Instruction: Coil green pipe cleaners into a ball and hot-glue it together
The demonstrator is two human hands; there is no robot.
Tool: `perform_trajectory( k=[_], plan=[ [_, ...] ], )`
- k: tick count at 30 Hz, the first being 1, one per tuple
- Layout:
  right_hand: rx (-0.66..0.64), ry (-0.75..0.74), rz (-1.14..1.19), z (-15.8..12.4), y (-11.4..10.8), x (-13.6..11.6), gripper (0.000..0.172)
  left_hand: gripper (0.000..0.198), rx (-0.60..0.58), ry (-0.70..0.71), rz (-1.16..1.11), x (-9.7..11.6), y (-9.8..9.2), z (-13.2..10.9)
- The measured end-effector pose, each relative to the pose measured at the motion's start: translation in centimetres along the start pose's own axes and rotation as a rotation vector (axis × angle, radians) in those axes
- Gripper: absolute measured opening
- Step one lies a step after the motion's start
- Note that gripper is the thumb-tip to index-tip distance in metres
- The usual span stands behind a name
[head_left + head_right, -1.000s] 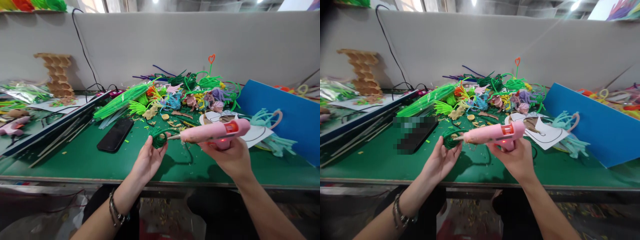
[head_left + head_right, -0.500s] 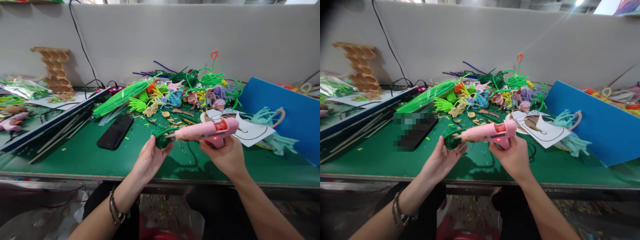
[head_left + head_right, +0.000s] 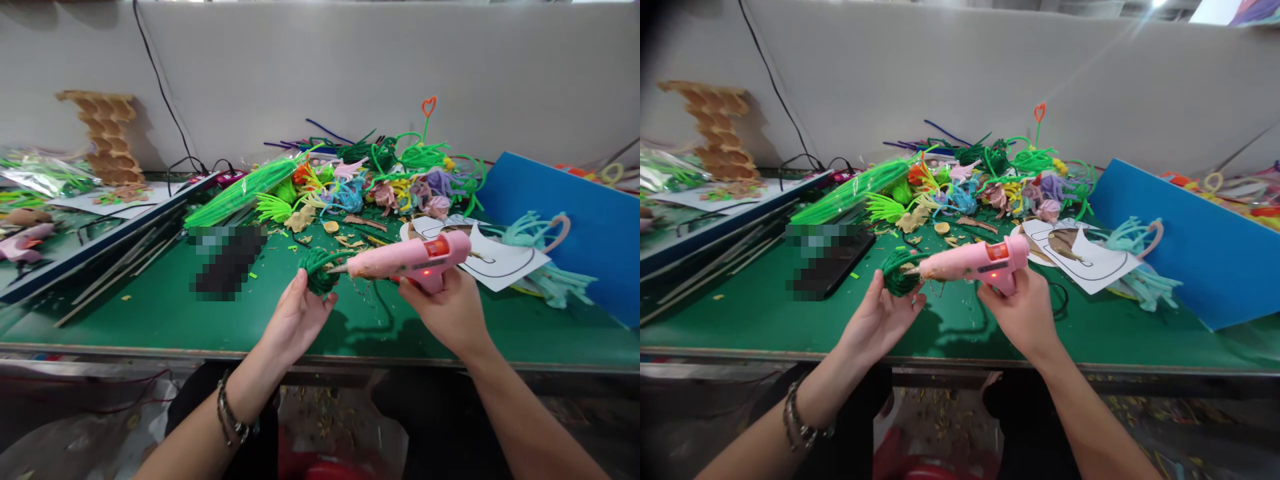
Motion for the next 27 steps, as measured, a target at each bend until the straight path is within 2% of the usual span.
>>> perform_trajectory(
  k=[19, 27],
  plan=[
    [-0.03, -0.007, 0.005, 0.5, -0.2, 0.2, 0.015, 0.02, -0.018, 0.013, -0.004, 0.7, 0.3, -0.2],
    [-0.005, 0.071, 0.107, -0.2, 0.3, 1.2, 0.026, 0.014, 0.023, 0.017, 0.002, 0.6, 0.1, -0.1]
  ],
)
Point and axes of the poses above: each hand's wrist, its own z-axis towards the middle knuckle, its own y-axis out of the palm, x = y × z, the point moved 8 cm from there along z, towards the middle knuckle, and after that the axes turned 1 degree about -x, right-handed, at the moved point
